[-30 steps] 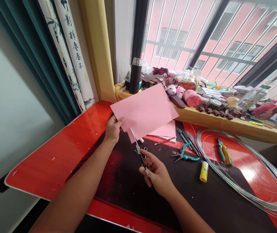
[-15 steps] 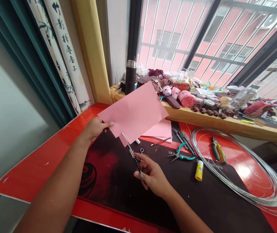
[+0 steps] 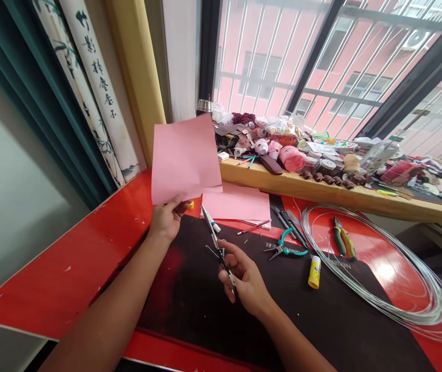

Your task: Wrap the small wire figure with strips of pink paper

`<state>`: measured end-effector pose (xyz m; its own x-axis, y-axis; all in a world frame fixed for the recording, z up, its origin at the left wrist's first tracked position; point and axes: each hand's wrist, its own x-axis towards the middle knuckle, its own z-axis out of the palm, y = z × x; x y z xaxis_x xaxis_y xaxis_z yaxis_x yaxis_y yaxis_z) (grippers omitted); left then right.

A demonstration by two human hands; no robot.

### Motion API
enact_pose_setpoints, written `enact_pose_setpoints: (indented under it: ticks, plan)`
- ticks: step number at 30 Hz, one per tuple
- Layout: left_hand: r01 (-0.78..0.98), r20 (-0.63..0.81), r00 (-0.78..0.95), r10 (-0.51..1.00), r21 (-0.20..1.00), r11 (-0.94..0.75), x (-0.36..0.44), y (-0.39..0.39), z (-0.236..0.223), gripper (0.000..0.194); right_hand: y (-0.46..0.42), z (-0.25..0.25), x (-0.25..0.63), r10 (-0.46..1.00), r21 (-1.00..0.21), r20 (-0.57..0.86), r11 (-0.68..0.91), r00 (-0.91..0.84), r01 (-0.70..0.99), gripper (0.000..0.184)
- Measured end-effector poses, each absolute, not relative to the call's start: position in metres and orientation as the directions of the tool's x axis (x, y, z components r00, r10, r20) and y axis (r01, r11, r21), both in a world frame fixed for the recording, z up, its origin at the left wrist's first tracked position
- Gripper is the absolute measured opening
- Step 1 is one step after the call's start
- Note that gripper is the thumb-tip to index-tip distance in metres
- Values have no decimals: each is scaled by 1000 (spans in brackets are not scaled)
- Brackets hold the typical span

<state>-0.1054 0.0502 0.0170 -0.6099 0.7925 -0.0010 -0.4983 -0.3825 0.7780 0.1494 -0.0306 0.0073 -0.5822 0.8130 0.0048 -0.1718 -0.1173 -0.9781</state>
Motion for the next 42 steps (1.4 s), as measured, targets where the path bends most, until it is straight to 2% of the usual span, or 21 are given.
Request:
enact_pose_setpoints:
  ticks: [5, 10, 21, 26, 35, 42]
  plan:
    - [-477, 48, -597, 801, 782, -402, -87, 47, 19, 45, -29, 7, 150, 826, -970, 36, -107, -563, -220, 72]
    - [-339, 149, -667, 731, 812, -474, -82, 46, 18, 45, -29, 8, 150, 833, -967, 52, -96, -550, -236, 74]
    - [-78, 276, -698, 660, 887, -454, -57, 32, 15, 28, -30, 9, 150, 851, -962, 63, -87, -522, -257, 75]
    - [-101, 248, -683, 687, 900, -425, -44, 26, 18, 28, -29, 10, 150, 878, -957, 61, -84, -474, -279, 68]
    - [-318, 135, -687, 714, 827, -463, -30, 26, 27, 37, -30, 10, 150, 895, -954, 79, -60, -439, -293, 70]
    - [-344, 123, -683, 720, 816, -466, -32, 26, 29, 36, -29, 10, 151, 892, -953, 82, -61, -445, -297, 71]
